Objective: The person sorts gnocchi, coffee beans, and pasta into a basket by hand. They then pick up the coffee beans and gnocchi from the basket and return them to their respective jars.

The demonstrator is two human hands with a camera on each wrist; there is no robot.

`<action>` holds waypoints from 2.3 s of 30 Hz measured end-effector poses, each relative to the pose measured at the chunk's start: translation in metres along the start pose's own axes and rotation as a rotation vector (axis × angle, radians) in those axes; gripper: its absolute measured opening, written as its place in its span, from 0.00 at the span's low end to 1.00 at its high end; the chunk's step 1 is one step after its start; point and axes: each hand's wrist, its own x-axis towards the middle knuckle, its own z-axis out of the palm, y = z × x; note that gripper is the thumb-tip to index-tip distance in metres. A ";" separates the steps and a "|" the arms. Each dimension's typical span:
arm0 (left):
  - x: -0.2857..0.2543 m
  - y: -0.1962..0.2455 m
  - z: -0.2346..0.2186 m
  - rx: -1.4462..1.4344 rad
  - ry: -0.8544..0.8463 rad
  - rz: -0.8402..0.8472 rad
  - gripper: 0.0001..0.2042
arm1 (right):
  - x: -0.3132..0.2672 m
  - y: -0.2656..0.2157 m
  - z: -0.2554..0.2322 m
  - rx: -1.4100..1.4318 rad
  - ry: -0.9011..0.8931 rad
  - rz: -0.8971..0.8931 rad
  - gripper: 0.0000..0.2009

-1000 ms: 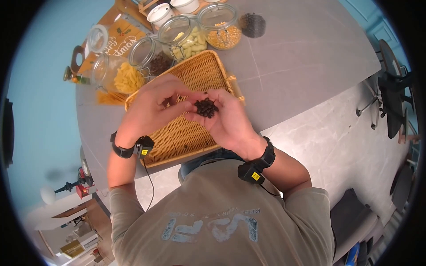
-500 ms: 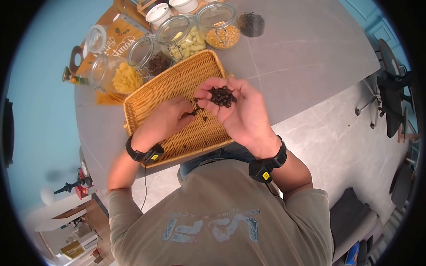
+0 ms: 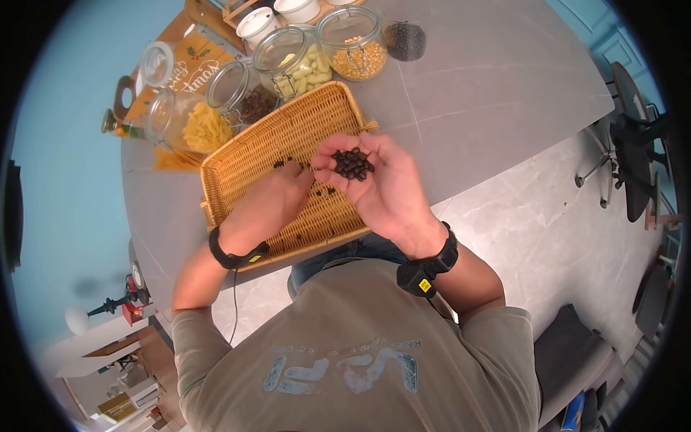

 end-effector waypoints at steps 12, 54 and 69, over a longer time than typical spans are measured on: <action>-0.005 -0.008 -0.064 -0.351 0.139 -0.057 0.09 | 0.005 0.025 0.002 -0.013 -0.004 0.114 0.21; -0.010 0.005 -0.076 -0.400 0.202 0.057 0.06 | 0.009 0.042 0.005 0.031 -0.035 0.173 0.19; -0.016 -0.029 -0.017 -0.067 0.017 0.061 0.05 | 0.004 0.013 0.008 -0.013 0.015 0.069 0.21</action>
